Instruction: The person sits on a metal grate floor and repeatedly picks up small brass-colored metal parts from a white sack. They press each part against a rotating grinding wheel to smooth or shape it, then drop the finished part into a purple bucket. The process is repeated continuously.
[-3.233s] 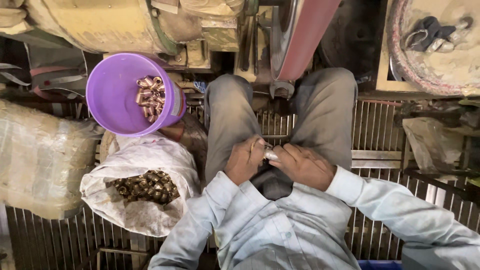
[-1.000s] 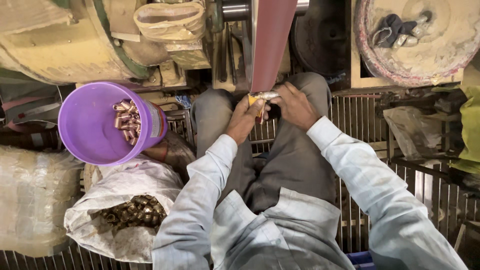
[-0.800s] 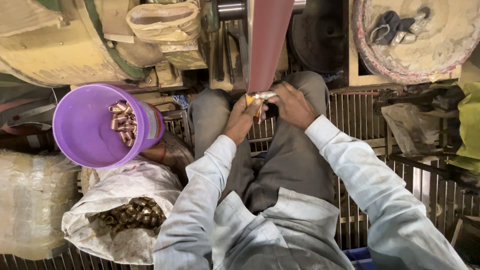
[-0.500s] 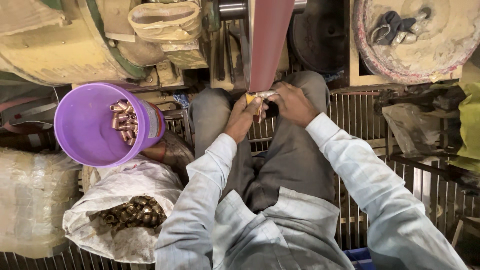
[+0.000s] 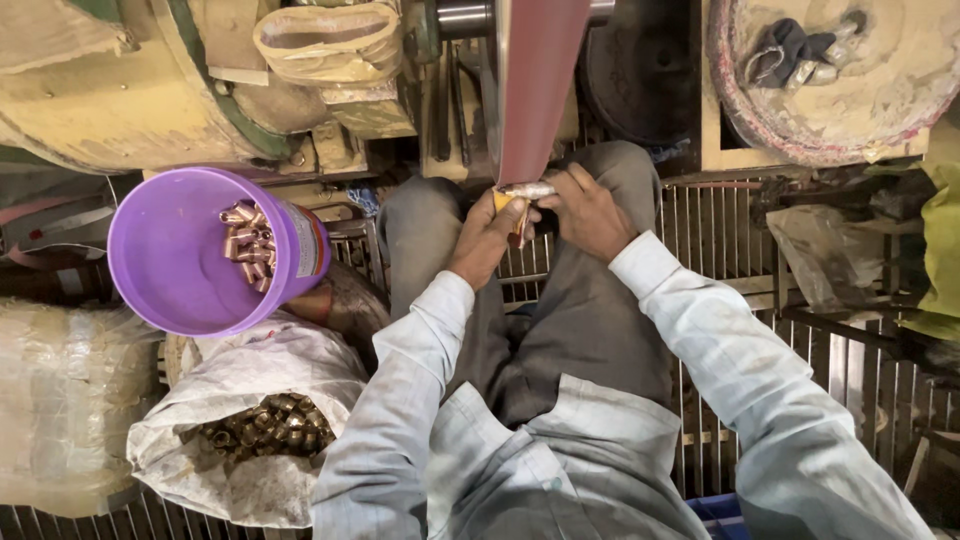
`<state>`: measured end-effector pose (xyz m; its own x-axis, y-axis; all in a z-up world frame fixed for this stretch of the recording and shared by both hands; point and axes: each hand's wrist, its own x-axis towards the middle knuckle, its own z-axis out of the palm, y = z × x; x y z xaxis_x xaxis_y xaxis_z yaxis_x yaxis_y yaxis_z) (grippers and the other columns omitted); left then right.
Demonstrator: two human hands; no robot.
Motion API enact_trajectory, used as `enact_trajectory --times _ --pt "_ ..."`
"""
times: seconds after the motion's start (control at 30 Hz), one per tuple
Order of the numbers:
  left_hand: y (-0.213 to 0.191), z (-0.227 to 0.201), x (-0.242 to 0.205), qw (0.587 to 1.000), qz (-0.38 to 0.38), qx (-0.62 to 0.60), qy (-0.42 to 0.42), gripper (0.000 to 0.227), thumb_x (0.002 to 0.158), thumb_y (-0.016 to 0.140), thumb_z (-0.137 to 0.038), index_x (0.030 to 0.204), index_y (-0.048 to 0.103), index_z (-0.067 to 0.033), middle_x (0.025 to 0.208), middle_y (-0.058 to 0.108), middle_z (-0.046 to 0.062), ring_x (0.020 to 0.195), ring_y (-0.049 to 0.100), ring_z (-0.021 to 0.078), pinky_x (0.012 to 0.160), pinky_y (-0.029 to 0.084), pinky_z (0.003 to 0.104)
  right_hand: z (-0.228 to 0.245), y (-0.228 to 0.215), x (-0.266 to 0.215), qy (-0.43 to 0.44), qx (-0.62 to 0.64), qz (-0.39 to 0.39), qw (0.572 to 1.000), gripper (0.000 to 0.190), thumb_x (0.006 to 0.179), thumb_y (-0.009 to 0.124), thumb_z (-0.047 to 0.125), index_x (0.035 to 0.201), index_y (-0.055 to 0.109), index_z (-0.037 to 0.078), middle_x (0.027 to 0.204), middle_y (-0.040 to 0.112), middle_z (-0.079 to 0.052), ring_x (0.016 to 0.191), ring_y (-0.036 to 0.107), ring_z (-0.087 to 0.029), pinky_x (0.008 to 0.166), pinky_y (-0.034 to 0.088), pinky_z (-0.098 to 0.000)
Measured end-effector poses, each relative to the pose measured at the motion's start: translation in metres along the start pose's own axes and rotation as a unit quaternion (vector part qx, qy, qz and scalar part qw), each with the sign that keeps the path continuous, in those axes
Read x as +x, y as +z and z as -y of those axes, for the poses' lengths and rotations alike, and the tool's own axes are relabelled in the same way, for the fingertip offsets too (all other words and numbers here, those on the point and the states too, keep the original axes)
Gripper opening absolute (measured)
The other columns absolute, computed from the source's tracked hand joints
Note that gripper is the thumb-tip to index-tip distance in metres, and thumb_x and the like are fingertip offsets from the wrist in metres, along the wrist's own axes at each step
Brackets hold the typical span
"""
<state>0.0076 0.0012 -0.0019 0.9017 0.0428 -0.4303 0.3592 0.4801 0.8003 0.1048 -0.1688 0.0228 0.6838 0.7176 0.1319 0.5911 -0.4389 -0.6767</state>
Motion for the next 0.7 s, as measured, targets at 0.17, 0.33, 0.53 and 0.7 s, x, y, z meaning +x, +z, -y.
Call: enact_trajectory --times 0.17,0.33,0.53,0.7 --pt "-0.002 0.008 0.005 1.000 -0.004 -0.018 -0.004 0.022 0.109 0.050 -0.020 0.122 0.059 -0.0043 0.097 0.068 0.005 0.076 0.060 0.0102 0.066 0.050 0.026 -0.001 -0.006 0.004 -0.002 0.036 0.017 0.999 0.014 0.099 0.065 0.006 0.112 0.060 0.002 0.103 0.064 -0.020 0.091 0.065 -0.046 0.072 0.053 -0.0497" --pt "-0.003 0.013 0.009 1.000 -0.017 -0.011 -0.009 0.023 0.108 0.050 -0.019 0.123 0.058 -0.0043 0.096 0.069 0.005 0.074 0.060 0.0103 0.066 0.050 0.026 -0.006 -0.010 0.012 0.011 0.055 0.055 0.997 0.015 0.103 0.060 0.013 0.110 0.063 0.001 0.104 0.069 -0.021 0.094 0.068 -0.043 0.080 0.054 -0.0492" --pt "-0.004 0.013 0.011 1.000 -0.020 0.013 -0.011 0.023 0.109 0.050 -0.019 0.124 0.059 -0.0042 0.096 0.069 0.006 0.075 0.061 0.0105 0.066 0.051 0.026 -0.026 -0.006 0.019 0.117 0.165 0.125 0.971 0.028 0.106 0.059 0.026 0.105 0.066 0.000 0.085 0.065 -0.012 0.074 0.064 -0.027 0.065 0.050 -0.0379" --pt "-0.001 -0.001 -0.004 0.999 0.008 0.033 0.004 0.027 0.107 0.053 -0.022 0.128 0.058 -0.0050 0.101 0.070 0.005 0.079 0.064 0.0103 0.068 0.052 0.026 -0.031 -0.025 0.031 0.348 0.405 0.282 0.797 0.043 0.107 0.057 0.043 0.092 0.065 0.003 0.062 0.035 0.006 0.051 0.031 -0.008 0.045 0.028 -0.0264"
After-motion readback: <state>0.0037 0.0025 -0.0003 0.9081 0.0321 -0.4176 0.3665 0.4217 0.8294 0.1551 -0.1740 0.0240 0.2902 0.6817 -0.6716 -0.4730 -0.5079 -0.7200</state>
